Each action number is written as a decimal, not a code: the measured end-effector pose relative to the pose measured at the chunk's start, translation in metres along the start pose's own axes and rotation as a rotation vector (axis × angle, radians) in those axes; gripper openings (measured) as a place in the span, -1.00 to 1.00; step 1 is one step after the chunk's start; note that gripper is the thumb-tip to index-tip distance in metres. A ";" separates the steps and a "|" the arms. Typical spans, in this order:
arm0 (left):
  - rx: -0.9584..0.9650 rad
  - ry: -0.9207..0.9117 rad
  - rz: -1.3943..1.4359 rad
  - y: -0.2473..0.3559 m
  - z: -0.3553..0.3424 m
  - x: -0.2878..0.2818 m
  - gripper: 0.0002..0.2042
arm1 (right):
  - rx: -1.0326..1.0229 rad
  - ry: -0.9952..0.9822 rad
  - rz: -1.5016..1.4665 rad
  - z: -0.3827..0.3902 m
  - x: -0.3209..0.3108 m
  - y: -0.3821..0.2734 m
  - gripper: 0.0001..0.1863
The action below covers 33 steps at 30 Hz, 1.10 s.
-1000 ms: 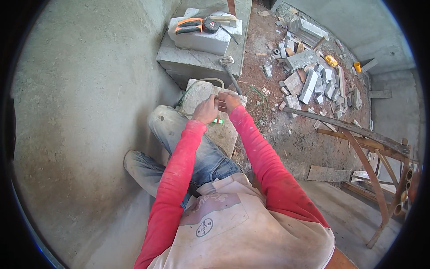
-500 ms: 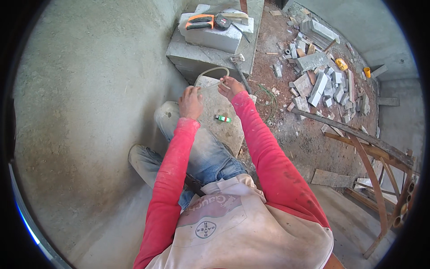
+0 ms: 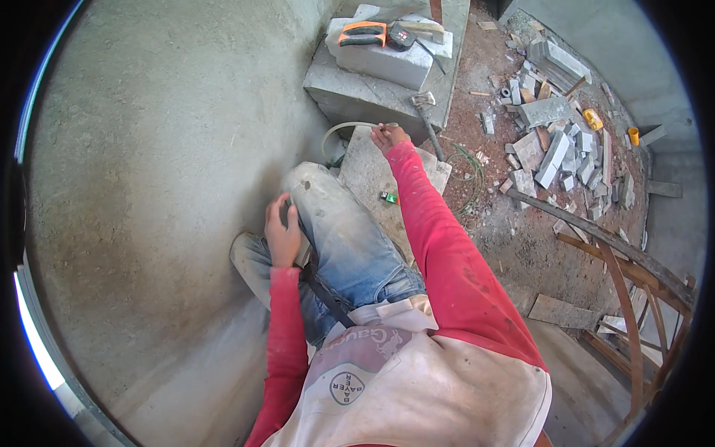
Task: Installing a flexible seal and metal trim on a curved wall element, using heat to join materials and a saw for trimming.
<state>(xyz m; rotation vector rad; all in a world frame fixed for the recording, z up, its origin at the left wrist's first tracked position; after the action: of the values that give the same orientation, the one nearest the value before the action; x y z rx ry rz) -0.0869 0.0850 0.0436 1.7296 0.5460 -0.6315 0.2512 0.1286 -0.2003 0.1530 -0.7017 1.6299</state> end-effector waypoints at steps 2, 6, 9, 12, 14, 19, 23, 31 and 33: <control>-0.284 0.011 0.260 -0.049 0.032 -0.008 -0.71 | 0.001 0.001 -0.046 -0.001 -0.005 0.000 -0.85; -0.415 -0.135 0.197 -0.080 0.062 -0.007 -0.73 | 0.011 -0.024 -0.121 0.013 -0.001 0.005 -0.83; -0.448 -0.082 0.425 -0.059 0.041 0.015 -0.77 | -0.026 -0.045 -0.184 0.014 -0.007 -0.013 -0.82; -0.428 -0.041 0.343 -0.065 0.044 0.012 -0.80 | 0.012 -0.121 -0.211 0.041 0.016 -0.004 -0.80; -0.420 -0.070 0.312 -0.062 0.044 0.011 -0.81 | -0.011 -0.104 -0.204 0.038 0.002 -0.013 -0.79; -0.418 -0.090 0.388 -0.065 0.049 0.021 -0.80 | -0.025 0.031 -0.275 0.032 -0.039 -0.024 -0.78; -0.340 0.038 0.213 -0.024 0.027 -0.013 -0.74 | 0.043 -0.142 -0.062 0.067 0.018 -0.007 -0.83; 0.279 0.101 0.097 0.083 -0.106 0.036 -0.55 | 0.040 -0.248 0.108 0.074 0.096 0.034 -0.88; 0.201 -0.086 -0.056 0.052 -0.119 0.098 -0.67 | 0.034 -0.238 0.223 0.062 0.095 0.038 -0.88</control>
<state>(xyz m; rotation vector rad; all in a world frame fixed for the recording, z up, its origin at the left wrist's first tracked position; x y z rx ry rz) 0.0360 0.1923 0.0398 1.8697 0.4854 -0.8197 0.1791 0.1766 -0.1183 0.3059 -0.8980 1.8567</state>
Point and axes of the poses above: each hand's wrist, its own z-axis away from the middle knuckle, its own x-axis out of the palm, y = z × x, the point moved 10 cm from there along -z, towards the middle knuckle, and after that the axes turned 6 degrees about y, right-handed, at the moved point
